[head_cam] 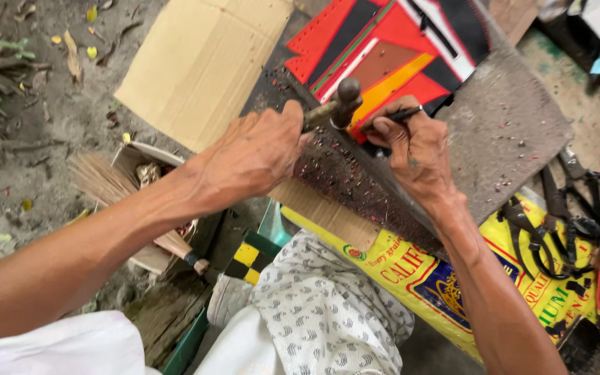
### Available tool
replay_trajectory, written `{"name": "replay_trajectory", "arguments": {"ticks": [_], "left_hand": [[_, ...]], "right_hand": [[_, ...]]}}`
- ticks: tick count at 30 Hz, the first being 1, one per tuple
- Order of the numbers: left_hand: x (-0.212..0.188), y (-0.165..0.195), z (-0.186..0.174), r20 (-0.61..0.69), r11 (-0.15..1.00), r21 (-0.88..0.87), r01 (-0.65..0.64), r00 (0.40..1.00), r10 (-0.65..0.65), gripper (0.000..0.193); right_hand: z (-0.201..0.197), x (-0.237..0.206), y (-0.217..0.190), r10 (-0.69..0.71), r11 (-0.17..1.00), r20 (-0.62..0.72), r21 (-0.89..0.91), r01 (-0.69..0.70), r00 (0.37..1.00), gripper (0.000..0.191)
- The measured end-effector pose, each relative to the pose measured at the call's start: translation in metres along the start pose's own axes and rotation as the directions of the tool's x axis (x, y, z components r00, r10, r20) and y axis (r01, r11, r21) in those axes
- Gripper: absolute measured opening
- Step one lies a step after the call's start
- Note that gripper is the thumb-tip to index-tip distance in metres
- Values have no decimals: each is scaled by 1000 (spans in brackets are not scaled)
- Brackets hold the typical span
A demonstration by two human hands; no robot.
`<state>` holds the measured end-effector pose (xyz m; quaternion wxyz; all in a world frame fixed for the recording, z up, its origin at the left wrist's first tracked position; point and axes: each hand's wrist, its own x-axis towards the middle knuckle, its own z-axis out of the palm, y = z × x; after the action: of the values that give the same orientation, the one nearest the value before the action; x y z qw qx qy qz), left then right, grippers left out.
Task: The person sits at a low outdoor work surface and hammers a small fastener into a colorful leather piece, holding a punch-like tool in one hand and a mallet in the other, repositioning the leather between strikes.
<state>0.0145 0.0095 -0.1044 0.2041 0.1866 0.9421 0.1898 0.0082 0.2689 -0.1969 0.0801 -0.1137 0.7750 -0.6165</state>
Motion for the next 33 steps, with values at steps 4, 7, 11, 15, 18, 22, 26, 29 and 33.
{"name": "replay_trajectory", "arguments": {"ticks": [4, 7, 11, 15, 18, 22, 26, 29, 33], "left_hand": [[2, 4, 0, -4, 1000, -6, 23, 1000, -23, 34], [2, 3, 1, -36, 1000, -5, -20, 999, 19, 33], [0, 0, 2, 14, 1000, -15, 11, 1000, -11, 32], [0, 0, 0, -8, 1000, 4, -22, 1000, 22, 34], [0, 2, -3, 9, 1000, 5, 1, 1000, -1, 35], [-1, 4, -5, 16, 1000, 11, 16, 1000, -16, 37], [0, 4, -5, 36, 998, 23, 52, 998, -53, 38], [0, 3, -6, 42, 999, 21, 40, 998, -41, 38], [0, 4, -7, 30, 999, 22, 36, 999, -37, 37]], "right_hand": [[-8, 4, 3, 98, 915, -36, 397, -75, 995, 20], [-19, -6, 2, 85, 935, -83, 352, -50, 993, 22], [-26, -21, -9, 21, 970, -100, 241, 3, 995, 21], [-20, -20, -13, 18, 991, -45, 130, -12, 999, 18], [-13, -15, -9, 36, 998, 0, 44, -36, 999, 16], [-14, -14, -4, 108, 987, 15, 117, -109, 994, 15], [-12, -17, -4, 47, 998, 5, 50, -47, 999, 15], [-10, -17, -6, -1, 998, 2, -61, 2, 1000, 16], [-10, -16, -11, -30, 991, 12, -127, 32, 999, 15]]}}
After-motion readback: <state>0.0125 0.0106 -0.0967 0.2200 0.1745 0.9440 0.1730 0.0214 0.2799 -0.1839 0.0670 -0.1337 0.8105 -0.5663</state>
